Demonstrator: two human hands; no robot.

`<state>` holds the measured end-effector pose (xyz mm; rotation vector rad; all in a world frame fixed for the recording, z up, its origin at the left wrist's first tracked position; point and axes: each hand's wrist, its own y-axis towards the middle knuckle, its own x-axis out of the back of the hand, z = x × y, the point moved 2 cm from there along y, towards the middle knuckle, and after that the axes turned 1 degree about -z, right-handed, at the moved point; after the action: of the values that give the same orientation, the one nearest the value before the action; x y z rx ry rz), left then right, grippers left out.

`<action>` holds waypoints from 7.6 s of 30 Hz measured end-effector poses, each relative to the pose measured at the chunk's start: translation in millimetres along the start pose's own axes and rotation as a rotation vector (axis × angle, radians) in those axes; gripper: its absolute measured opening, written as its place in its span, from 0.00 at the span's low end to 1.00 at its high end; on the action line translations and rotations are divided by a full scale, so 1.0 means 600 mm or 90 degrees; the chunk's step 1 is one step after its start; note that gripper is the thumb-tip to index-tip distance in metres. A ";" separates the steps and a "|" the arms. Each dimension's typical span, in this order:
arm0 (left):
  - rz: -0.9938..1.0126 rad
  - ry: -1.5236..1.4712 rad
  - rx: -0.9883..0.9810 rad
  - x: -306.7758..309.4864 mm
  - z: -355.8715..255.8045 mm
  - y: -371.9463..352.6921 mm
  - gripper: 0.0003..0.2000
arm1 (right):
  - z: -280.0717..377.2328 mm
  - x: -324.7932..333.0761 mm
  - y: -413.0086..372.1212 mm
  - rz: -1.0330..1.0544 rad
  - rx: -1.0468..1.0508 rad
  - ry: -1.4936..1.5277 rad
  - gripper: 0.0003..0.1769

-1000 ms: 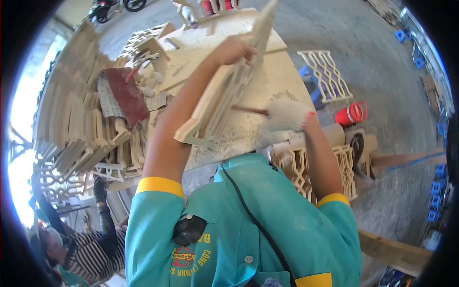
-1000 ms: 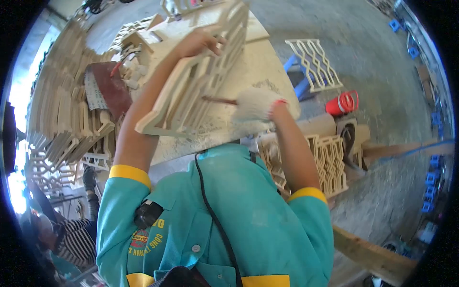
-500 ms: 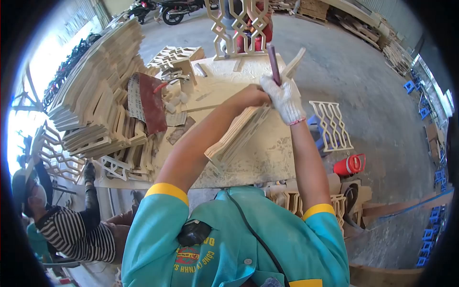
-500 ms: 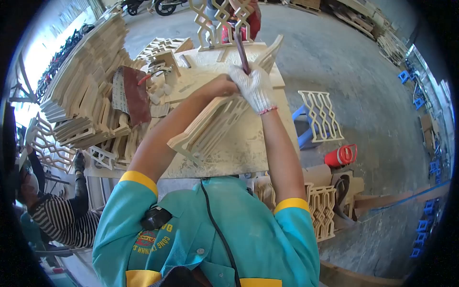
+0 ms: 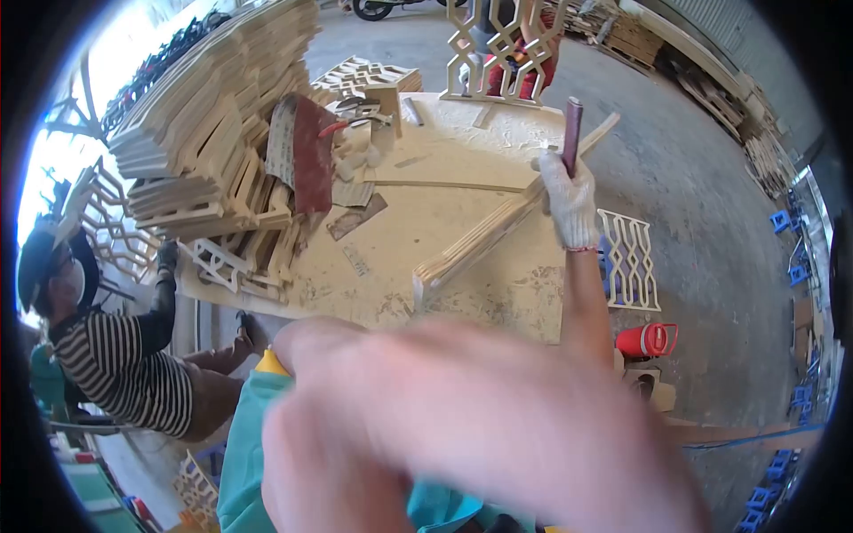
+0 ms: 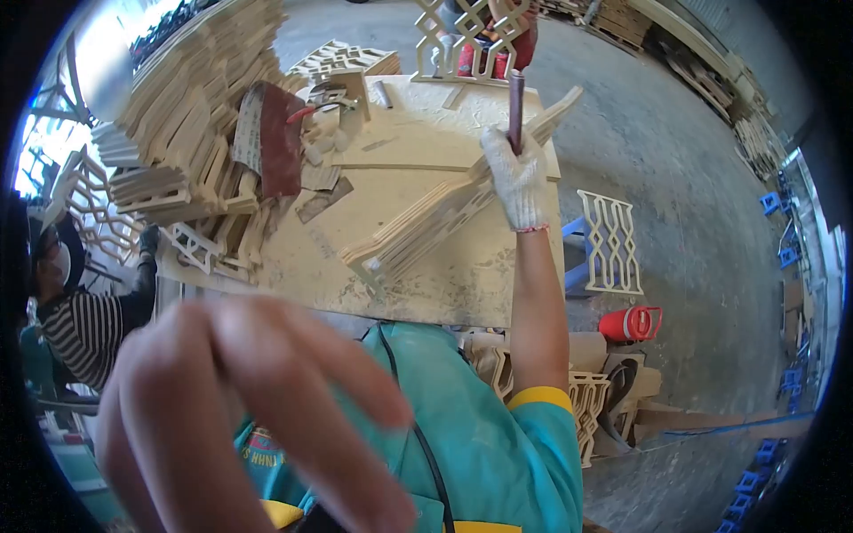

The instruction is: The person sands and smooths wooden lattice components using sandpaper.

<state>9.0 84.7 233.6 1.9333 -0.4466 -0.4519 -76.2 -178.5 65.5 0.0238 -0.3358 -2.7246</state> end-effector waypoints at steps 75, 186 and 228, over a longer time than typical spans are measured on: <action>-0.043 0.074 0.027 -0.034 -0.045 -0.002 0.14 | -0.001 0.007 -0.006 -0.016 0.029 -0.019 0.14; 0.015 0.440 0.963 0.257 0.323 -0.096 0.23 | -0.118 -0.020 -0.172 0.422 0.025 -0.655 0.24; 0.277 0.696 0.960 0.270 0.289 -0.074 0.18 | -0.185 -0.043 -0.240 0.297 -0.253 -0.750 0.18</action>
<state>65.4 -114.8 110.0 2.8728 -0.4493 1.6299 -100.4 -65.4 -77.2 -1.5591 -0.0645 -1.9898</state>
